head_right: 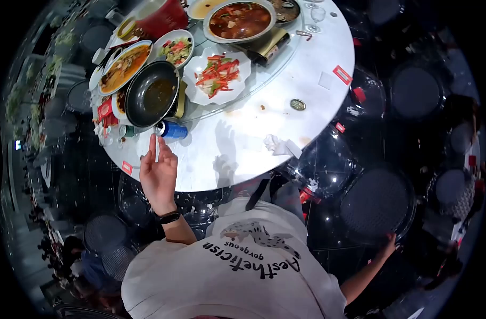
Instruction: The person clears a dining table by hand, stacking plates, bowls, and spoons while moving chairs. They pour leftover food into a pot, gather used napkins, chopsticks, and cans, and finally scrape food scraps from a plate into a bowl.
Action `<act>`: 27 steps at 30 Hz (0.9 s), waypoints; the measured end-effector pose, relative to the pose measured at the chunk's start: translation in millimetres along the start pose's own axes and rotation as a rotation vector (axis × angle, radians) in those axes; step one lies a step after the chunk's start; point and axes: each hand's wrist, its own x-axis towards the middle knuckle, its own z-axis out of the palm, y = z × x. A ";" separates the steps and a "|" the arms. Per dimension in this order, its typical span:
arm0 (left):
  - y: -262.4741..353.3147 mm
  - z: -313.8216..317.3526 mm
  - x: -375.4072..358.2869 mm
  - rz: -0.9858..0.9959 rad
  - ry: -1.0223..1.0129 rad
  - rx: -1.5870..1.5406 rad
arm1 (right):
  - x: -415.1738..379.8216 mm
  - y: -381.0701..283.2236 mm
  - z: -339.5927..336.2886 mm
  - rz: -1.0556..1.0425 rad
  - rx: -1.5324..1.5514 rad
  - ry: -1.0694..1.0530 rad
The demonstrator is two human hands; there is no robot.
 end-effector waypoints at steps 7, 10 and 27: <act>-47.2 -12.4 -47.0 0.130 0.117 0.026 | 107.1 30.1 -49.5 -0.103 0.292 -0.110; -75.8 -12.2 -59.4 0.090 0.185 0.075 | 112.0 31.1 -75.1 -0.089 0.244 -0.113; -90.9 -0.9 3.4 -0.094 0.022 0.185 | 18.1 70.8 -159.0 -0.052 0.110 0.282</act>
